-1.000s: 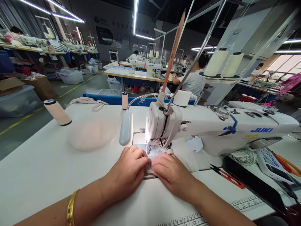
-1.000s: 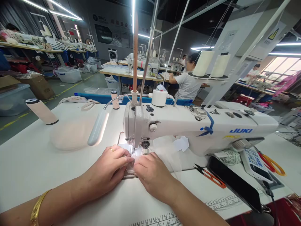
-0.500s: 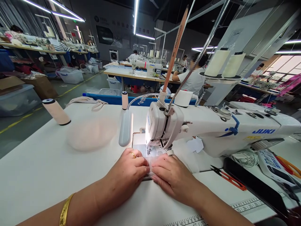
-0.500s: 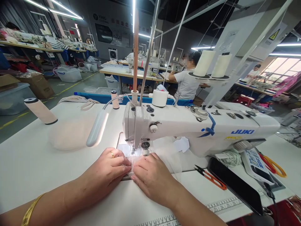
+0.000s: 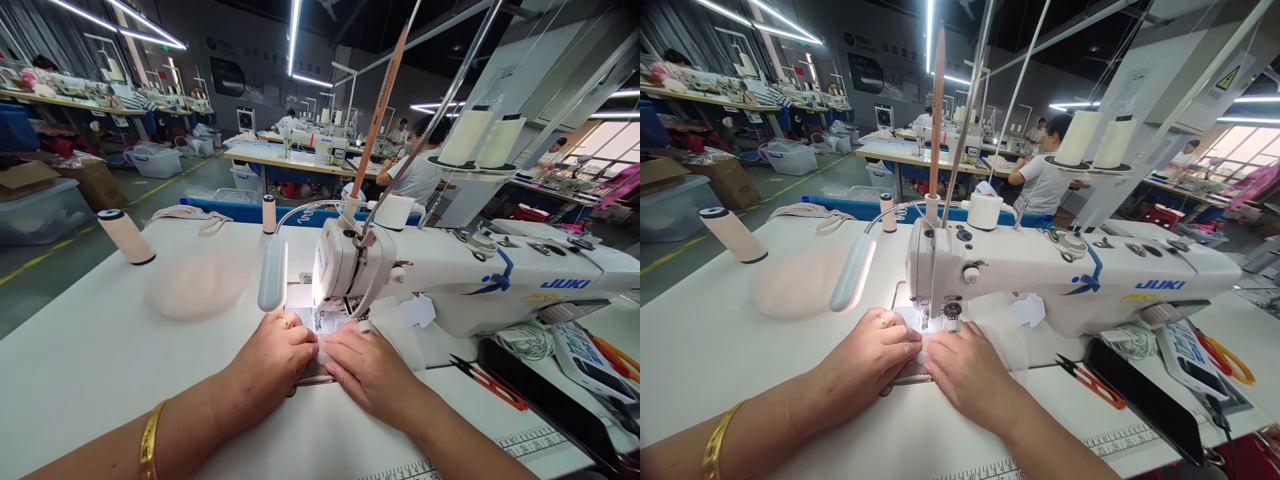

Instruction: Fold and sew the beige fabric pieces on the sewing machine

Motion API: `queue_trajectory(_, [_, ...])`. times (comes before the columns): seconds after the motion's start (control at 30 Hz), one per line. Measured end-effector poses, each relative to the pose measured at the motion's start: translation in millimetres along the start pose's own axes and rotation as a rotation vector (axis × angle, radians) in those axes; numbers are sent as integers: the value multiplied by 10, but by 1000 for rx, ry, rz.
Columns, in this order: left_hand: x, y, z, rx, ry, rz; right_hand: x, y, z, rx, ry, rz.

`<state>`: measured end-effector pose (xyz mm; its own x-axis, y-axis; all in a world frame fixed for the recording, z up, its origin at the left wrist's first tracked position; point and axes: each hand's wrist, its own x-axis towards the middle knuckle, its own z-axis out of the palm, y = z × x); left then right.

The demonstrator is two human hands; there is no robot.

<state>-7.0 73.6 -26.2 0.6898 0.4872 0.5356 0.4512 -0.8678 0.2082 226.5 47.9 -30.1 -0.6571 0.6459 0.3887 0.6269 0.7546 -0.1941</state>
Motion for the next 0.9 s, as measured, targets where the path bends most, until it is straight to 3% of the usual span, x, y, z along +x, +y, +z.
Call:
queue_trajectory(0.53, [14, -76, 33, 86, -20, -39, 38, 43, 51, -30, -9, 71])
queue_trajectory(0.9, [64, -140, 76, 131, 63, -20, 22, 106, 115, -46, -5, 148])
